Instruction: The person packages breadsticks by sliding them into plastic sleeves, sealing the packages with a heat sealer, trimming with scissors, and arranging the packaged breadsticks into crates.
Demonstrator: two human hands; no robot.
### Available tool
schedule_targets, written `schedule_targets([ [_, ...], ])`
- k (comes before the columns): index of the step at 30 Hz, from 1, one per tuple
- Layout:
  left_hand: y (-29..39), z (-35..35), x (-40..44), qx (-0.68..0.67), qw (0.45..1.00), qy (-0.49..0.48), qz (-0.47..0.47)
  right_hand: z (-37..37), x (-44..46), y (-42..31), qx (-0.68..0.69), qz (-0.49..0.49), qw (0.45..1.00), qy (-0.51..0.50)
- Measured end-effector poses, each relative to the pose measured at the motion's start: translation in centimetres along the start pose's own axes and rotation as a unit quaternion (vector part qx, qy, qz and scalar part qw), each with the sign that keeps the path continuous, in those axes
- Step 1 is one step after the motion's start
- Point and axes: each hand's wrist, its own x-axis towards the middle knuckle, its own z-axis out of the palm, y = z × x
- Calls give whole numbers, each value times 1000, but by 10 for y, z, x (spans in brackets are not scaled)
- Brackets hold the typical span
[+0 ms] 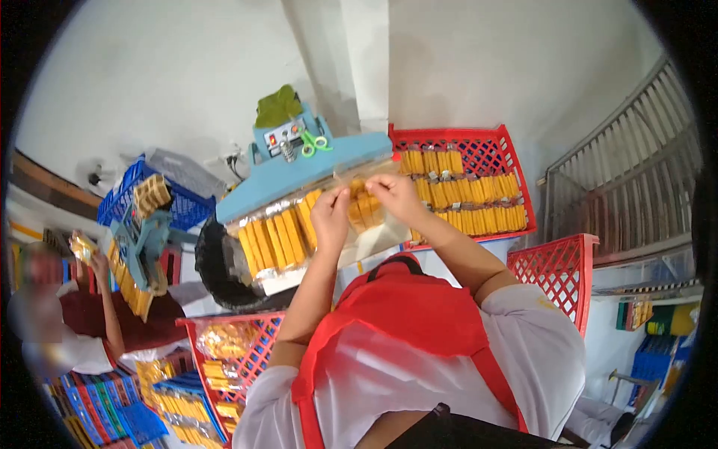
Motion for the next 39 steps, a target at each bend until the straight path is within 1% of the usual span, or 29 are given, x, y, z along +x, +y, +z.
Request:
schedule_targets([
  [1, 1, 0, -1, -169, 982, -14, -78, -2, -1, -4, 4, 5, 1000, -11],
  [2, 3, 0, -2, -333, 931, -25, -151, -7, -3, -9, 35, 61, 997, -19],
  [3, 5, -3, -6, -376, 915, -39, -141, -12, -7, -13, 66, 119, 990, -25],
  [4, 0, 0, -10, -371, 915, -35, -153, -17, -9, -11, 72, 129, 988, -33],
  [6, -11, 9, -11, -367, 919, -58, -133, -27, -7, -6, 39, 74, 992, -99],
  [7, -14, 10, -12, -363, 920, -56, -139, -27, -8, -3, 44, 78, 991, -103],
  [9, -15, 8, -9, -384, 914, -74, -111, -28, -7, 0, 191, 186, 958, -105],
  [10, -14, 6, -5, -390, 912, -79, -102, -30, -4, 2, 194, 187, 957, -108],
  [12, -16, -1, 1, -360, 906, -207, -79, -32, -2, 6, 237, 174, 942, -161],
  [13, -19, -1, 3, -357, 907, -208, -83, -31, -1, 8, 240, 176, 941, -161],
  [15, -25, 1, 10, -384, 881, -264, -83, -32, 2, 8, 231, 202, 941, -142],
  [16, -26, 4, 11, -383, 881, -265, -84, -30, 2, 8, 232, 202, 941, -141],
  [18, -24, 9, 10, -445, 851, -255, -115, -23, -1, 7, 202, 139, 964, -106],
  [19, -22, 10, 10, -442, 851, -256, -118, -23, -1, 10, 205, 141, 963, -106],
  [21, -20, 12, 10, -418, 871, -182, -184, -25, -1, 14, 203, 218, 953, -51],
  [22, -20, 14, 9, -417, 871, -183, -186, -24, -1, 15, 205, 220, 953, -51],
  [24, -20, 16, 7, -441, 864, -150, -191, -21, 0, 11, 233, 183, 952, -70],
  [25, -20, 16, 8, -441, 863, -152, -193, -19, 0, 6, 234, 185, 952, -68],
  [27, -20, 15, 8, -429, 868, -199, -150, -16, -1, -3, 242, 193, 949, -65],
  [28, -18, 14, 7, -428, 868, -201, -152, -17, -2, 1, 243, 195, 948, -63],
  [30, -16, 12, 6, -447, 859, -157, -194, -19, -1, 11, 246, 194, 949, -44],
  [34, -17, 14, 3, -414, 875, -143, -204, -17, -5, 16, 270, 172, 947, -33],
  [37, -18, 15, 2, -427, 876, -131, -182, -18, -4, 10, 269, 153, 951, -18],
  [39, -19, 14, 1, -417, 881, -141, -174, -27, -4, -1, 327, 223, 917, -44],
])
